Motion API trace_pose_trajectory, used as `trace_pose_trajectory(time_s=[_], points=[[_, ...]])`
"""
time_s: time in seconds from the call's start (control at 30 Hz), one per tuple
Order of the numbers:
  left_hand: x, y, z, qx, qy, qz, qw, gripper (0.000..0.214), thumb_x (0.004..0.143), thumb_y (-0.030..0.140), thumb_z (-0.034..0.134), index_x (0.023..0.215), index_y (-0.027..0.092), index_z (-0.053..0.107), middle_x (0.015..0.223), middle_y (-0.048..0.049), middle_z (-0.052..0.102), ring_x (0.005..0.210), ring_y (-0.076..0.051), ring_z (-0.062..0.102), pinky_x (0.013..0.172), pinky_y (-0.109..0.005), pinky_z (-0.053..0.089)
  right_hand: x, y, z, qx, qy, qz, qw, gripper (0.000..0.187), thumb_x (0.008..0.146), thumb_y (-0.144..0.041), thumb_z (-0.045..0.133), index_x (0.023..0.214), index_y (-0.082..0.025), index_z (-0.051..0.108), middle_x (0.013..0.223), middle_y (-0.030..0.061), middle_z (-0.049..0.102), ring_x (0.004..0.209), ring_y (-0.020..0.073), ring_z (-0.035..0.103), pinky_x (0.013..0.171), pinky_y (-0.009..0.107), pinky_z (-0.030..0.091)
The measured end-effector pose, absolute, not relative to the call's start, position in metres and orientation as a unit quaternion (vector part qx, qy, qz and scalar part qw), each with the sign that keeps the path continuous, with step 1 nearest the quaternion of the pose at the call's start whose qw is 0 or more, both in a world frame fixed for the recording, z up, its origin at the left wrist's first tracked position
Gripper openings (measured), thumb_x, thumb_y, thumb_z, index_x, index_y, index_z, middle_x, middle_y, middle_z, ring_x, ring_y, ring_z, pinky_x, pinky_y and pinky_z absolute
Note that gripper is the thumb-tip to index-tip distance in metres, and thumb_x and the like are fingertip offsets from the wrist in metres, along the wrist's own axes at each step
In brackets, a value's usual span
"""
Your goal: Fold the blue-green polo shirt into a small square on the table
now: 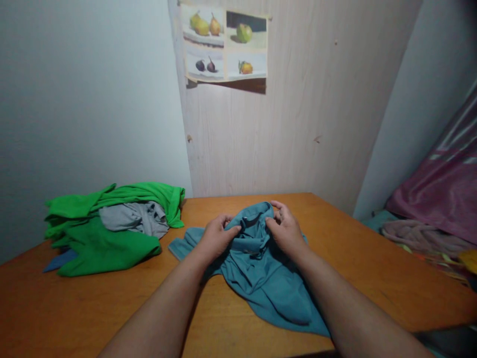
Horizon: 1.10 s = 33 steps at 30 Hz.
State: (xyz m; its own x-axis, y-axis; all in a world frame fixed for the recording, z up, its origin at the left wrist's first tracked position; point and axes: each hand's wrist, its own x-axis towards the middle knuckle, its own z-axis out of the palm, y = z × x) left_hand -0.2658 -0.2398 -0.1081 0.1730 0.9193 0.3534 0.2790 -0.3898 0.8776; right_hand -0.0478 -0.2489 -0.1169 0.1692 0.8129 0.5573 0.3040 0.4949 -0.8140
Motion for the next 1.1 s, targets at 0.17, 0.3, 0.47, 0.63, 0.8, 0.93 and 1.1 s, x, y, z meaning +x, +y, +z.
trace_pose_trajectory(time_s=[0.17, 0.3, 0.47, 0.63, 0.8, 0.93, 1.1], points=[[-0.268, -0.237, -0.109, 0.723, 0.459, 0.479, 0.193, 0.007, 0.078, 0.028, 0.061, 0.078, 0.022, 0.058, 0.071, 0.0012, 0.059, 0.07, -0.018, 0.055, 0.063, -0.028, 0.038, -0.046, -0.248, -0.117, -0.496, -0.615, 0.181, 0.586, 0.047, 0.082, -0.042, 0.06, 0.12, -0.015, 0.059, 0.063, -0.0066, 0.047, 0.059, 0.0153, 0.05, 0.056, 0.026, 0.037], [-0.274, -0.236, -0.105, 0.702, 0.505, 0.495, 0.09, 0.007, 0.079, 0.025, 0.057, 0.076, 0.024, 0.051, 0.067, 0.003, 0.052, 0.065, -0.017, 0.05, 0.06, -0.027, 0.03, -0.039, -0.244, -0.119, -0.556, -0.608, 0.13, 0.551, 0.04, 0.08, -0.036, 0.056, 0.113, -0.016, 0.064, 0.062, -0.0044, 0.052, 0.058, 0.0167, 0.051, 0.054, 0.027, 0.036], [-0.284, -0.233, -0.1, 0.64, 0.573, 0.508, 0.058, 0.007, 0.078, 0.027, 0.056, 0.077, 0.024, 0.05, 0.067, 0.0034, 0.051, 0.063, -0.016, 0.048, 0.057, -0.027, 0.027, -0.031, -0.237, -0.122, -0.578, -0.594, 0.098, 0.551, 0.03, 0.08, -0.031, 0.051, 0.097, -0.02, 0.072, 0.079, 0.003, 0.07, 0.076, 0.0203, 0.063, 0.068, 0.029, 0.045], [-0.281, -0.232, -0.099, 0.584, 0.55, 0.557, 0.215, 0.009, 0.074, 0.029, 0.058, 0.071, 0.022, 0.053, 0.062, 0.0034, 0.051, 0.059, -0.015, 0.048, 0.054, -0.025, 0.031, -0.035, -0.239, -0.123, -0.503, -0.583, 0.213, 0.601, 0.037, 0.083, -0.044, 0.057, 0.106, -0.018, 0.07, 0.08, 0.0022, 0.07, 0.07, 0.0178, 0.064, 0.065, 0.028, 0.049], [-0.281, -0.232, -0.094, 0.475, 0.536, 0.573, 0.398, 0.016, 0.071, 0.031, 0.061, 0.064, 0.021, 0.05, 0.051, 0.0051, 0.047, 0.044, -0.011, 0.04, 0.044, -0.023, 0.025, -0.034, -0.239, -0.117, -0.505, -0.54, 0.285, 0.609, 0.047, 0.083, -0.042, 0.055, 0.121, -0.015, 0.064, 0.079, 0.0031, 0.069, 0.062, 0.0152, 0.063, 0.057, 0.026, 0.048], [-0.294, -0.223, -0.094, 0.405, 0.525, 0.616, 0.425, 0.013, 0.071, 0.028, 0.062, 0.068, 0.022, 0.051, 0.047, 0.007, 0.043, 0.038, -0.01, 0.038, 0.04, -0.021, 0.023, -0.023, -0.228, -0.122, -0.567, -0.538, 0.248, 0.572, 0.04, 0.078, -0.029, 0.055, 0.113, -0.017, 0.068, 0.083, 0.0067, 0.072, 0.061, 0.0158, 0.064, 0.057, 0.026, 0.049], [-0.31, -0.203, -0.1, 0.331, 0.505, 0.673, 0.427, 0.01, 0.068, 0.026, 0.061, 0.075, 0.022, 0.055, 0.052, 0.0065, 0.048, 0.04, -0.011, 0.042, 0.041, -0.02, 0.026, -0.007, -0.211, -0.139, -0.612, -0.588, 0.201, 0.489, 0.039, 0.079, -0.026, 0.058, 0.115, -0.02, 0.071, 0.102, 0.0098, 0.074, 0.074, 0.019, 0.068, 0.068, 0.03, 0.053]])
